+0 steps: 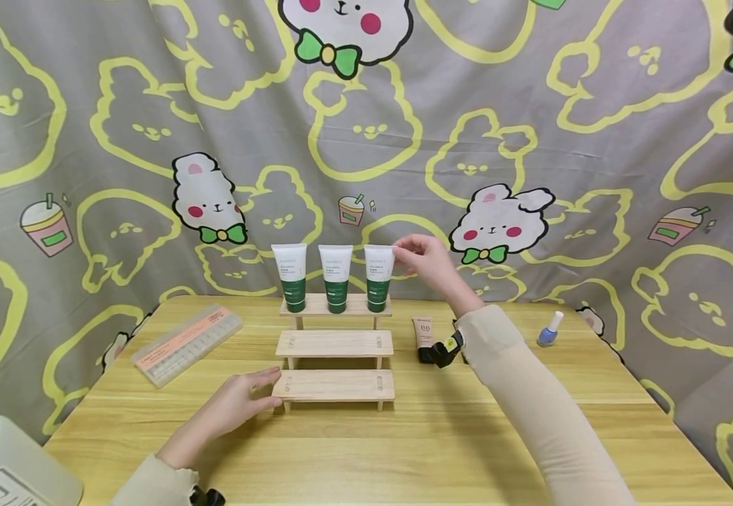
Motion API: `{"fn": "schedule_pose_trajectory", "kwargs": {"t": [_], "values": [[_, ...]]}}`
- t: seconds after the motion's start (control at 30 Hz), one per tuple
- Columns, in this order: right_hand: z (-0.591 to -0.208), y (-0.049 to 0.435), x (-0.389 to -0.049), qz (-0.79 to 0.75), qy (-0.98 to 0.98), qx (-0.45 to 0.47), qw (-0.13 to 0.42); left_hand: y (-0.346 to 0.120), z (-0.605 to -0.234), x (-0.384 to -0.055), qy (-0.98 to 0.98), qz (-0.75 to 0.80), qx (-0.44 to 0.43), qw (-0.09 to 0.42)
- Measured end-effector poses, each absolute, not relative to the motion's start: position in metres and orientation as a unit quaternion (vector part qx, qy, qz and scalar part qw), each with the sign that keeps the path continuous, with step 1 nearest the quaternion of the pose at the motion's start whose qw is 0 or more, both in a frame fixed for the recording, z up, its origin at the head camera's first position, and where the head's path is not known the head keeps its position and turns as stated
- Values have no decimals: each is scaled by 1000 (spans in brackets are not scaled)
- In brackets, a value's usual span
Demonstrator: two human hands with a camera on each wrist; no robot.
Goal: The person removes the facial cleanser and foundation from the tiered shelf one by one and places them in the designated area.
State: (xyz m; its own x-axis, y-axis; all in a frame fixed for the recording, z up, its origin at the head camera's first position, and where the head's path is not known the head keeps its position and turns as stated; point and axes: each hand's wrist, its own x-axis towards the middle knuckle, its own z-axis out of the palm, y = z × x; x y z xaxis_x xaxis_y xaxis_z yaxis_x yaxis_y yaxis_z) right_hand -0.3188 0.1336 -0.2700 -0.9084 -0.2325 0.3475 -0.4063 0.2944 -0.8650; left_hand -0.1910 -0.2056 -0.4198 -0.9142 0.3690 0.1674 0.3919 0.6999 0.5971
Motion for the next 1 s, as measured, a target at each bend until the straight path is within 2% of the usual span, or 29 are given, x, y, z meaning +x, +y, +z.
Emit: {"fn": "schedule_pose_trajectory", "kwargs": {"t": [0.27, 0.43, 0.7, 1.0], "values": [[-272, 143, -311, 563, -797, 195, 98, -206, -421, -191, -921, -324, -214, 19], [-272, 157, -300, 572, -794, 185, 91, -206, -420, -191, -921, -324, -215, 21], [-285, 183, -282, 593, -787, 159, 55, -206, -421, -191, -922, -327, -206, 18], [-323, 212, -268, 573, -808, 140, -7, -207, -424, -194, -922, -326, -209, 22]]}}
